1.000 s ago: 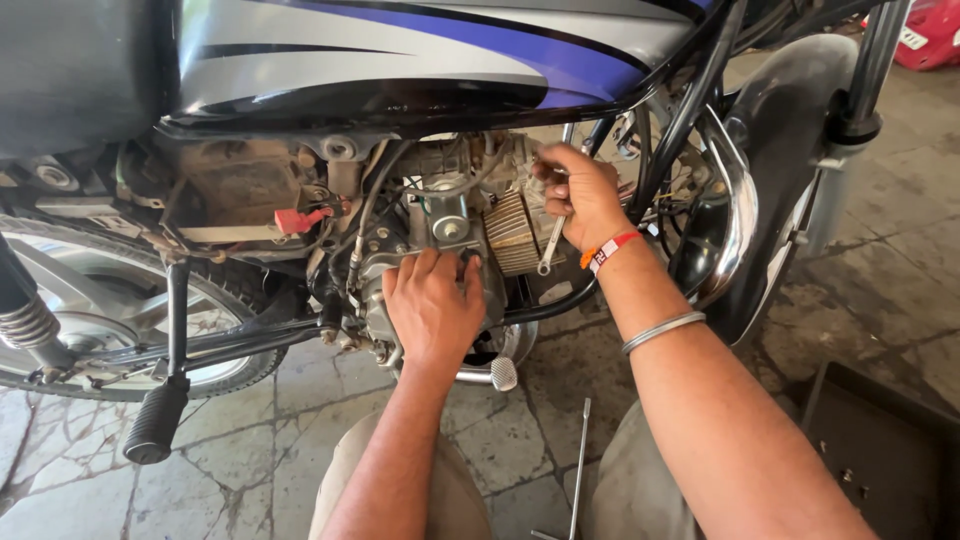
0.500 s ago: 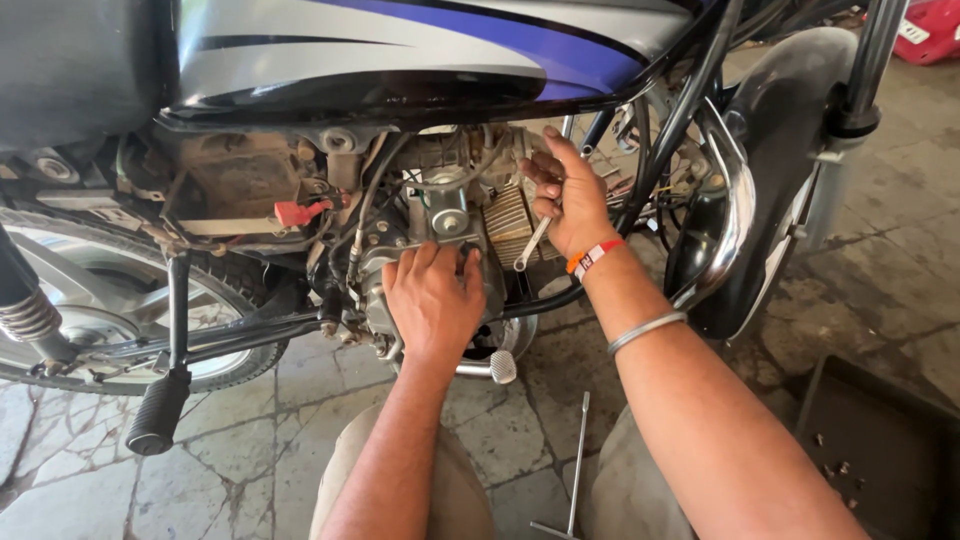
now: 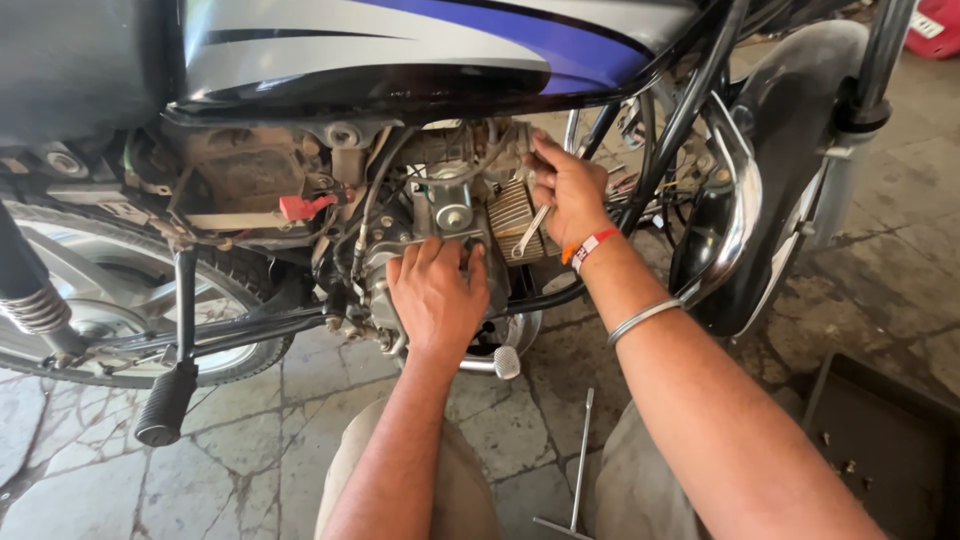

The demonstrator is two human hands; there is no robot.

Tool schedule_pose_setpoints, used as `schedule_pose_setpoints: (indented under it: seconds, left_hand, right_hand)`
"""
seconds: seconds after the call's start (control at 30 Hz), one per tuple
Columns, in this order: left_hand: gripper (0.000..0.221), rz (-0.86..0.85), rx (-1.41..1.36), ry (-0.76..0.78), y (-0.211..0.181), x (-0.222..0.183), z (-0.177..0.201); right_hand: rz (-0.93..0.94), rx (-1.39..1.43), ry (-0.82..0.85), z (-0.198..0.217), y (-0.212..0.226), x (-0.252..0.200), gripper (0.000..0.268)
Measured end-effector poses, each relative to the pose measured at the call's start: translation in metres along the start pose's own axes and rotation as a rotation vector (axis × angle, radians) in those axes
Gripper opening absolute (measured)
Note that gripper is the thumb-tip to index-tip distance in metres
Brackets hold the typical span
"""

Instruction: Replacing parts and performing maintenance on a motorcycle engine area.

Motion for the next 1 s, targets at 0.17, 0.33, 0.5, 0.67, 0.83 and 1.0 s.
schedule_pose_setpoints:
  seconds: [0.17, 0.33, 0.5, 0.67, 0.83, 1.0]
  left_hand:
    - [0.022, 0.002, -0.003, -0.02, -0.001, 0.001, -0.001]
    - [0.022, 0.01, 0.012, -0.012, -0.002, 0.001, -0.001]
    - [0.021, 0.009, 0.001, -0.013, -0.002, 0.0, -0.002]
    - [0.022, 0.025, -0.001, -0.015, -0.003, 0.0, -0.002]
    - [0.017, 0.044, -0.028, -0.04, -0.007, -0.002, -0.001]
    - [0.017, 0.071, -0.039, -0.076, -0.011, -0.004, 0.004]
  right_hand:
    - [0.03, 0.028, 0.068, 0.016, -0.004, 0.015, 0.016]
    - [0.042, -0.028, -0.004, -0.007, 0.006, -0.007, 0.016]
    - [0.091, -0.041, 0.052, 0.022, -0.008, 0.02, 0.019]
    - [0.004, 0.009, 0.015, -0.004, 0.007, -0.005, 0.018]
    - [0.092, -0.203, 0.018, 0.004, 0.009, -0.003, 0.017]
    - [0.313, -0.459, -0.129, 0.032, 0.017, 0.029, 0.024]
Point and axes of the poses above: each hand's wrist, its own x-axis towards the middle knuckle, its own z-axis out of the back of the hand, y = z × x, the point moved 2 cm from there along x, towards the middle knuckle, and after that the axes turned 1 degree about -z, right-handed, at the moved point
